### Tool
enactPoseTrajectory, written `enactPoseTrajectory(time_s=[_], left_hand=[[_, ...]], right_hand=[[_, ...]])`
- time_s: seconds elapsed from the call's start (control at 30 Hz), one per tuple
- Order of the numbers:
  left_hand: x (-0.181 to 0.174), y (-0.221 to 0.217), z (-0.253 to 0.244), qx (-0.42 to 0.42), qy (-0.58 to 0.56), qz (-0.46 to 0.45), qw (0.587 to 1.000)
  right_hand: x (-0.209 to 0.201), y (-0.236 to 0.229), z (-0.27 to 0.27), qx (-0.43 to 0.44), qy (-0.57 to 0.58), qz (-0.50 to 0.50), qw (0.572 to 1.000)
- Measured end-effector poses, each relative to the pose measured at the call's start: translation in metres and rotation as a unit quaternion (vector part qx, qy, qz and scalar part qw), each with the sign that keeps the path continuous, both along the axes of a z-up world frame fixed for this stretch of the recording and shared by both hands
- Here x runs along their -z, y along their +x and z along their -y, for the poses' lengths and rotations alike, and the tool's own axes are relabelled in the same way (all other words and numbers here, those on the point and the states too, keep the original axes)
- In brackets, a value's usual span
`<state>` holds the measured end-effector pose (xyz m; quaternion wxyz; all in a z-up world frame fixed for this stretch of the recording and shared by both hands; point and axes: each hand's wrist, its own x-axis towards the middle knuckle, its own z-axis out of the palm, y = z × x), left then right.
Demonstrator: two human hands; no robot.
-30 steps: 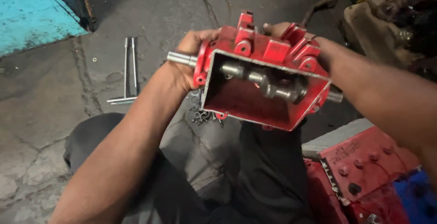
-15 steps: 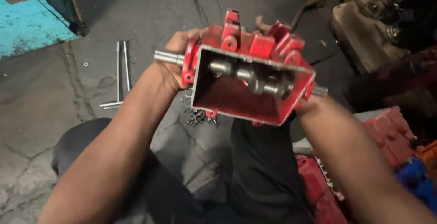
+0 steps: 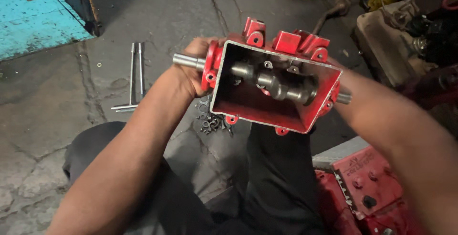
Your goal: The person assembles a mechanical component by inserting a crankshaft into a red metal housing. They use a hammer to tap the shaft into place and then insert three cylindrical metal rods into the top of the housing.
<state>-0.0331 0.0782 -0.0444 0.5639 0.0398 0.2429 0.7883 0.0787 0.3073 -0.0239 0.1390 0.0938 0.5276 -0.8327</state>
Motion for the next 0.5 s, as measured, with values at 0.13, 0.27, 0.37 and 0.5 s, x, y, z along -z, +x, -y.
enactPoseTrajectory(time_s=[0.13,0.27,0.37,0.5], left_hand=[[-0.003,0.000,-0.002,-0.003,0.008,0.017,1.000],[-0.007,0.002,0.002,0.011,-0.015,0.009,1.000],[0.001,0.009,0.002,0.023,0.052,0.001,0.998],[0.004,0.021,0.006,-0.001,0.098,0.002,0.995]], right_hand=[[-0.011,0.003,0.003,0.001,0.012,-0.042,0.999],[-0.016,0.016,0.014,-0.003,0.035,-0.078,0.996],[-0.019,0.031,0.021,-0.004,0.056,-0.097,0.994],[-0.030,0.038,0.029,-0.021,0.092,-0.134,0.987]])
